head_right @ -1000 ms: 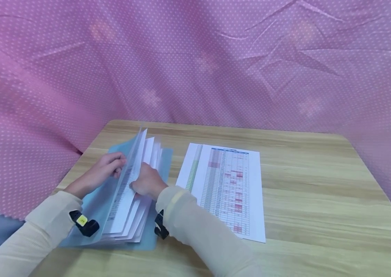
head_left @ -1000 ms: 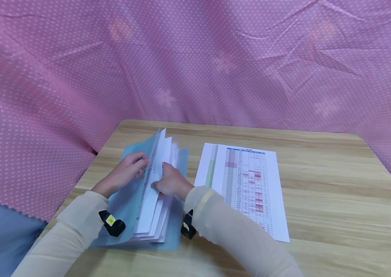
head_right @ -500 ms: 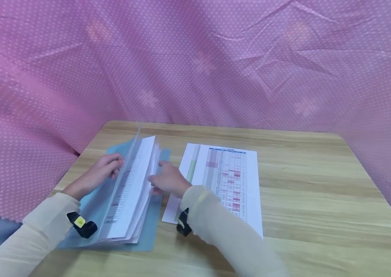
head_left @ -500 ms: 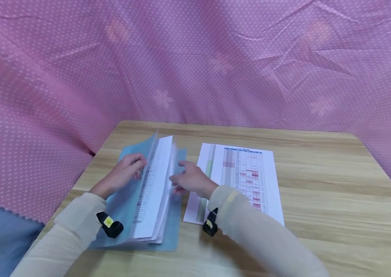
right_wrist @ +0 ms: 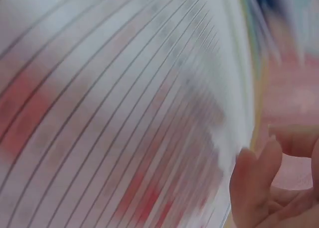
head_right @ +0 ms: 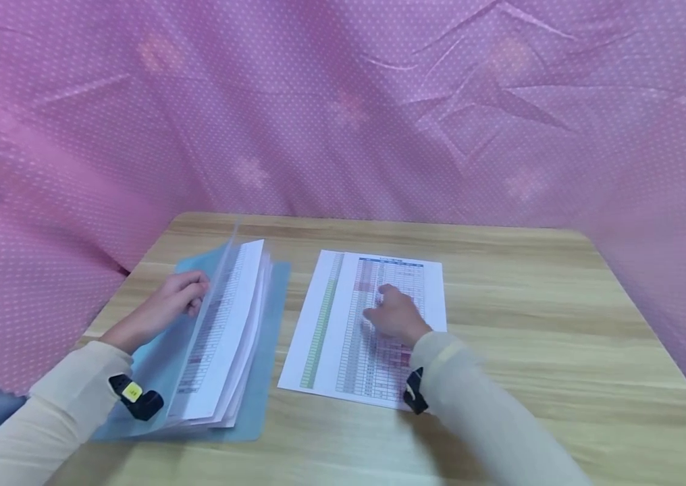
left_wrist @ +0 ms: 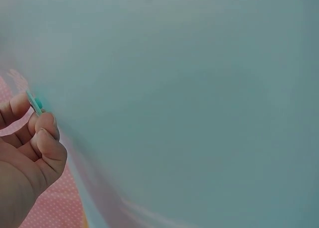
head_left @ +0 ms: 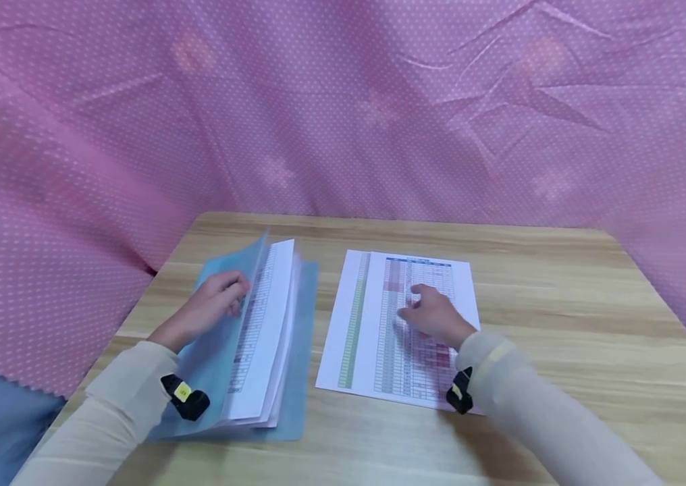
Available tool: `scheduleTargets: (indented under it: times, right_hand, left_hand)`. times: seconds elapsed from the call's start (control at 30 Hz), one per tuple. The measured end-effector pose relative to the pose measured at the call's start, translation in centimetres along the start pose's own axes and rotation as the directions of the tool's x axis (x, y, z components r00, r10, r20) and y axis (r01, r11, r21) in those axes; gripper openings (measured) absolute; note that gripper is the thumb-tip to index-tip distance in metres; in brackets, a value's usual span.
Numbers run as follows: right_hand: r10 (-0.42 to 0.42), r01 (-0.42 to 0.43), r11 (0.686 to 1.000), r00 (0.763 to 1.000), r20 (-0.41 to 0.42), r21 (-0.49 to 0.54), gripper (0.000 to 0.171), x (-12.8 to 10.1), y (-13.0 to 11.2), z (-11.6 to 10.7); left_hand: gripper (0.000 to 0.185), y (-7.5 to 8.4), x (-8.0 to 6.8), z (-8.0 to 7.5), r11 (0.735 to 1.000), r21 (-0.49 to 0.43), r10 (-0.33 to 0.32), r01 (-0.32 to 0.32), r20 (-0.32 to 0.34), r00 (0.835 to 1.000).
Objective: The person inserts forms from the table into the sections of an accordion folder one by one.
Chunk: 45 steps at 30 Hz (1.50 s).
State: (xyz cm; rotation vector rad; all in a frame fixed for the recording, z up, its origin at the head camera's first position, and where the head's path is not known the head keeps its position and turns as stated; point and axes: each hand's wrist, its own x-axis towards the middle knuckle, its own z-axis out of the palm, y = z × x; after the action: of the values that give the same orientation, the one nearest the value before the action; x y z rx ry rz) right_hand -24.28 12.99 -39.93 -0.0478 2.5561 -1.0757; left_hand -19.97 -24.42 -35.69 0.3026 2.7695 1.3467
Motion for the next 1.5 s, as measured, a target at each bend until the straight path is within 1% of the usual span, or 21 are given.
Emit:
scheduleTargets:
  times: [0.07,0.13,0.3,0.4,0.5,0.6,0.67,0.8,0.87,0.97,1.07,1.17,1.23,1.33,1.43,1.5]
  right_hand:
    - [-0.016,0.013,0.998,0.999,-0.035,-0.061,0.070,0.0,1.3,-0.9]
    - [-0.009,0.001,0.994,0.998,-0.067,-0.111,0.071,0.0,2.5,-1.7]
    - [0.079,-0.105,0.973,0.988,-0.133,-0.204,0.078,-0.3,5.0,-3.4]
    - [0.116,-0.149,0.962,0.981,-0.152,-0.227,0.083,-0.4,6.0,-4.2]
    - [0.125,-0.166,0.953,0.977,-0.173,-0.254,0.085,-0.4,6.6,-4.8]
    - [0.130,-0.178,0.947,0.973,-0.190,-0.265,0.080,-0.4,6.8,-5.4]
    - [0.134,-0.185,0.948,0.971,-0.199,-0.261,0.073,-0.5,7.0,-5.7]
    - [0.168,-0.208,0.958,0.964,-0.205,-0.197,0.058,-0.9,7.3,-6.4]
    - [0.189,-0.223,0.962,0.961,-0.201,-0.160,0.052,-1.0,7.4,-6.6]
    - [0.215,-0.240,0.964,0.958,-0.188,-0.117,0.048,-1.0,7.7,-6.7]
    - [0.221,-0.239,0.967,0.958,-0.182,-0.085,0.055,-0.9,8.0,-6.7]
    - [0.222,-0.232,0.972,0.960,-0.170,-0.043,0.065,-0.7,8.4,-6.5]
    - [0.222,-0.224,0.975,0.964,-0.147,0.005,0.065,-0.6,8.6,-6.5]
    - [0.175,-0.168,0.983,0.980,-0.096,0.070,0.057,-0.4,8.8,-6.6]
    - [0.076,-0.068,0.990,0.995,-0.060,0.123,0.051,-0.3,9.0,-7.0]
    - [0.029,-0.022,0.985,0.999,-0.039,0.169,0.051,-0.5,8.9,-7.3]
  left_hand:
    - [0.030,0.0,0.0,0.0,1.000,0.001,-0.001,0.001,0.000,1.000]
    - [0.030,-0.1,0.0,0.1,1.000,-0.003,-0.001,0.001,0.004,1.000]
    - [0.030,-0.1,0.1,0.1,1.000,-0.001,-0.007,0.007,0.007,1.000]
    - [0.029,-0.1,0.1,0.0,1.000,0.002,-0.012,0.012,0.004,1.000]
    - [0.029,0.0,0.0,-0.1,1.000,-0.001,-0.020,0.020,0.005,1.000]
    - [0.027,0.1,-0.2,-0.2,0.999,0.002,-0.035,0.035,0.002,0.999]
    - [0.027,0.1,-0.2,-0.2,0.999,0.008,-0.046,0.046,0.002,0.999]
    - [0.026,-0.1,-0.2,-0.2,0.998,0.011,-0.055,0.055,0.001,0.998]
    - [0.027,-0.1,-0.2,-0.2,0.999,0.009,-0.048,0.048,0.002,0.999]
    - [0.027,-0.1,-0.3,-0.2,0.999,0.002,-0.043,0.043,0.005,0.999]
    - [0.027,-0.1,-0.3,-0.2,0.999,-0.006,-0.042,0.042,0.005,0.999]
    - [0.028,-0.1,-0.4,-0.2,0.999,-0.008,-0.043,0.043,0.004,0.999]
    - [0.029,0.0,-0.4,-0.2,0.999,-0.007,-0.044,0.044,0.002,0.999]
    - [0.030,0.0,-0.5,-0.2,0.998,-0.005,-0.056,0.056,0.001,0.998]
    - [0.029,0.0,-0.5,-0.2,0.998,-0.008,-0.059,0.059,0.001,0.998]
    - [0.029,0.0,-0.5,-0.2,0.998,-0.012,-0.057,0.057,0.003,0.998]
